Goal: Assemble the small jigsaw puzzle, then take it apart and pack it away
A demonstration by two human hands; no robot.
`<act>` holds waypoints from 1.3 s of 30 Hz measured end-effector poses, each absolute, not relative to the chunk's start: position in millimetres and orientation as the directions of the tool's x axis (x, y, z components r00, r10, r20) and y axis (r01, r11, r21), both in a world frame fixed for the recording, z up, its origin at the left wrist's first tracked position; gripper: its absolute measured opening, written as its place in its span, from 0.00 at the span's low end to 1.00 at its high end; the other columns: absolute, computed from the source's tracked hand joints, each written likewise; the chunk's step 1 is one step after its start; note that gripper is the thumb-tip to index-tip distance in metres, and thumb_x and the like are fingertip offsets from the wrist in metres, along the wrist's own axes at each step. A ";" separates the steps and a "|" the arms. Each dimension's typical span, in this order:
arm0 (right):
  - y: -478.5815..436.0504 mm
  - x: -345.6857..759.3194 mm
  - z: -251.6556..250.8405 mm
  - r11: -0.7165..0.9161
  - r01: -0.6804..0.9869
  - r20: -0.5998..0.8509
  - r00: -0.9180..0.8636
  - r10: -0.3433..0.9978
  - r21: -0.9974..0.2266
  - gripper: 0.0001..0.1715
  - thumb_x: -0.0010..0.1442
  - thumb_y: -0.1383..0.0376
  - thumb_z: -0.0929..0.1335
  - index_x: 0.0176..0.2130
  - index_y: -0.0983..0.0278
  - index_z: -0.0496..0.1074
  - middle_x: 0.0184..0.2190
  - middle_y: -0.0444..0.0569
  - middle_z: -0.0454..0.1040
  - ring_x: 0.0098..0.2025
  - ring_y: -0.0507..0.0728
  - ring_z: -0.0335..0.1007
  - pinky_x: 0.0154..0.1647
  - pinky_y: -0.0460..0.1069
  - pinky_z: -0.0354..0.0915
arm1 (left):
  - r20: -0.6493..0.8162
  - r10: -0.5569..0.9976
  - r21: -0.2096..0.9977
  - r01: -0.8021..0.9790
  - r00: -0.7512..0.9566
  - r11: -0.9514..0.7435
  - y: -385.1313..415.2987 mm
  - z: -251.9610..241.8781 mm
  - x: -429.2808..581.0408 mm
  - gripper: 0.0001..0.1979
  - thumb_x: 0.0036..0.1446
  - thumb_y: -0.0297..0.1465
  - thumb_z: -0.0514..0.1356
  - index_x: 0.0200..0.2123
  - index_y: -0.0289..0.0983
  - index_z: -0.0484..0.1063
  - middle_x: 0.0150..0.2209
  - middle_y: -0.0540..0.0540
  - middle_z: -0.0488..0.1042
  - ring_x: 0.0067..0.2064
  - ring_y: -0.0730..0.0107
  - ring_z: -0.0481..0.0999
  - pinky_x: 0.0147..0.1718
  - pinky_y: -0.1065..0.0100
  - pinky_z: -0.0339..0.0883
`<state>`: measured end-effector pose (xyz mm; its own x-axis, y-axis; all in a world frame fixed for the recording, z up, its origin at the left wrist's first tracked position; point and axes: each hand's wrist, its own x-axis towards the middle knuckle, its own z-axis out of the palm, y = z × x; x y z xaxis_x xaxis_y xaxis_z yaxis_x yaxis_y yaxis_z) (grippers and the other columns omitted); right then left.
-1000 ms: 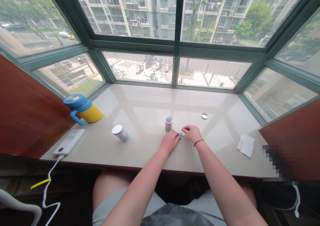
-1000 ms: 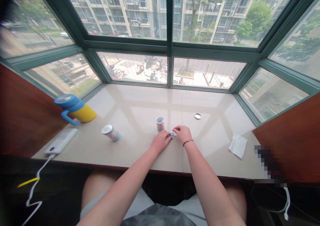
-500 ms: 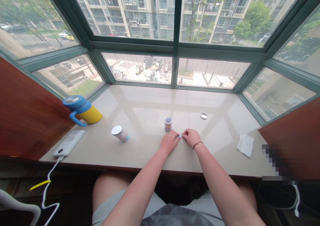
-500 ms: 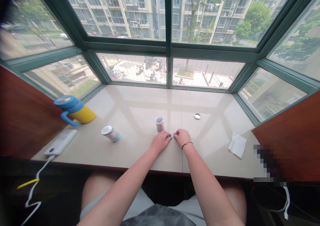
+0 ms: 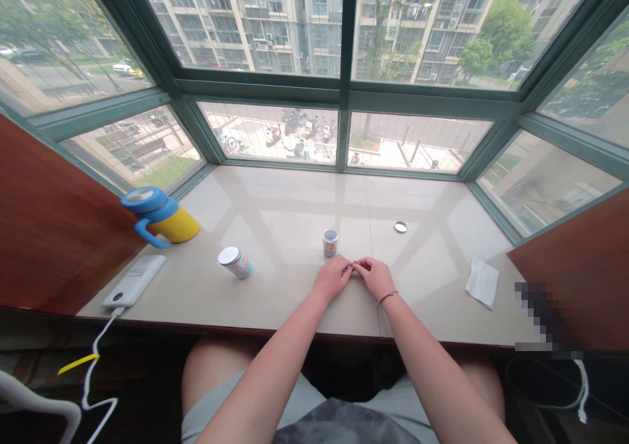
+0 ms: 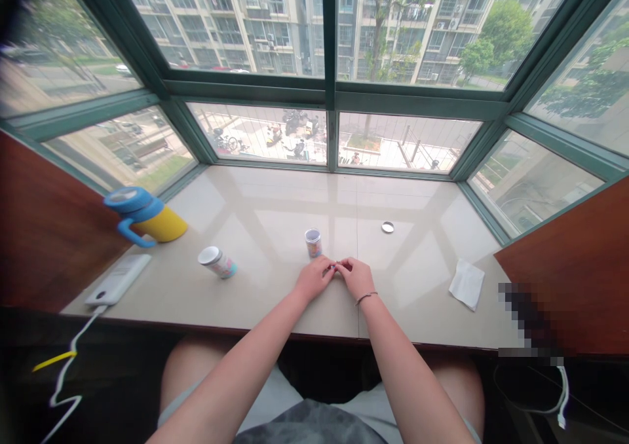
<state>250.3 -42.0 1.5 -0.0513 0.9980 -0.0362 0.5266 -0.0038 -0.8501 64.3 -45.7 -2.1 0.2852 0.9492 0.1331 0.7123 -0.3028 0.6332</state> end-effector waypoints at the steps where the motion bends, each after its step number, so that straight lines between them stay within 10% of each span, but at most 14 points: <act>1: -43.0 249.3 0.8 -0.039 0.504 -0.068 -0.039 0.997 -0.863 0.18 0.62 0.49 0.69 0.36 0.59 0.79 0.28 0.44 0.79 0.32 0.56 0.74 0.38 0.50 0.68 | 0.135 0.948 0.641 0.704 0.289 -0.306 -45.5 -1.1 63.6 0.11 0.68 0.35 0.55 0.45 0.43 0.77 0.46 0.46 0.77 0.44 0.66 0.76 0.43 0.66 0.69; 14: -61.2 242.3 -10.3 0.124 0.562 0.180 0.044 0.983 -0.818 0.20 0.68 0.51 0.64 0.45 0.58 0.80 0.44 0.52 0.81 0.44 0.60 0.76 0.50 0.54 0.70 | 0.111 0.971 0.670 0.705 0.211 -0.230 -42.3 2.1 63.8 0.11 0.67 0.39 0.56 0.39 0.40 0.76 0.37 0.46 0.78 0.38 0.67 0.76 0.37 0.67 0.66; 39: -59.5 243.6 -18.4 0.093 0.627 0.104 -0.020 0.994 -0.773 0.20 0.71 0.54 0.62 0.49 0.53 0.80 0.45 0.46 0.81 0.48 0.58 0.77 0.49 0.51 0.69 | 0.136 0.967 0.740 0.627 0.215 -0.243 -41.1 -4.7 60.8 0.10 0.67 0.36 0.56 0.42 0.42 0.77 0.39 0.50 0.81 0.33 0.71 0.74 0.37 0.69 0.67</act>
